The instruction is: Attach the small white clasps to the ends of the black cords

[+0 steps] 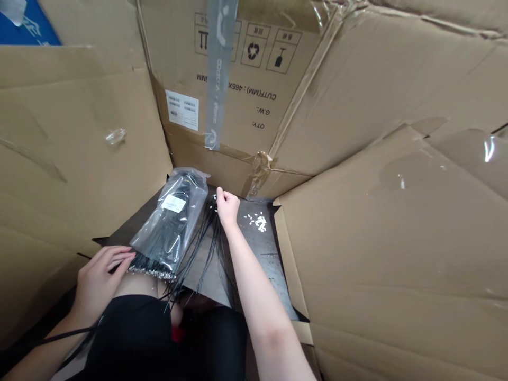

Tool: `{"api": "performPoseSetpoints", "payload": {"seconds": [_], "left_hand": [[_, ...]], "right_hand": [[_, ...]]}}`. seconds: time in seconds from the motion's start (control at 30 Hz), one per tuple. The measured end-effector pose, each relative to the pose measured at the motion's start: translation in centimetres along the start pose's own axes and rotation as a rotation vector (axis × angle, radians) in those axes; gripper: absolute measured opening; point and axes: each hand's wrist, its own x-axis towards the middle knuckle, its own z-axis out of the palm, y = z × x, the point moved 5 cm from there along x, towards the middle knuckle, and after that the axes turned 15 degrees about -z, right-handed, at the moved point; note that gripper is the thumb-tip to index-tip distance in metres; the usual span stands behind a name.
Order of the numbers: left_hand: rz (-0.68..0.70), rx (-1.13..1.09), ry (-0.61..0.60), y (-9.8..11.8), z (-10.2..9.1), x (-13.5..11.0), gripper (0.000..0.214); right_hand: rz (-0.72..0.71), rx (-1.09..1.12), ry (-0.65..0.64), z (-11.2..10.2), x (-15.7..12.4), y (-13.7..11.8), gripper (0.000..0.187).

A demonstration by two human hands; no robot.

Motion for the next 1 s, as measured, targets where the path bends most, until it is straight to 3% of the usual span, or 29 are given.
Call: {"api": "performPoseSetpoints", "payload": {"seconds": [0.1, 0.2, 0.27, 0.33, 0.47, 0.63, 0.83, 1.0], "left_hand": [[-0.03, 0.048, -0.019, -1.2, -0.4, 0.1, 0.028], [-0.031, 0.094, -0.029, -2.1, -0.6, 0.3, 0.031], [-0.026, 0.133, -0.049, -2.4, -0.6, 0.4, 0.031], [-0.024, 0.177, -0.071, -2.3, -0.6, 0.5, 0.029], [-0.016, 0.242, -0.111, -1.8, -1.0, 0.7, 0.031], [-0.06, 0.263, -0.119, -1.4, -2.0, 1.0, 0.038], [-0.181, 0.136, -0.231, -1.6, -1.9, 0.3, 0.043], [-0.175, 0.148, -0.216, -1.8, -2.6, -0.1, 0.041]], "right_hand": [[-0.09, -0.057, -0.038, 0.8, -3.6, -4.1, 0.045], [-0.267, -0.209, -0.259, 2.8, -8.3, -8.1, 0.033], [-0.302, -0.249, -0.366, 4.0, -11.2, -9.6, 0.021], [-0.344, -0.282, -0.427, 4.8, -13.4, -10.4, 0.029], [-0.442, -0.383, -0.598, 7.0, -16.2, -11.1, 0.051], [-0.514, -0.44, -0.818, 11.1, -18.3, -11.5, 0.052], [-0.487, -0.557, -0.78, 13.3, -18.6, -10.5, 0.043], [-0.505, -0.597, -0.771, 13.6, -18.7, -10.1, 0.041]]}}
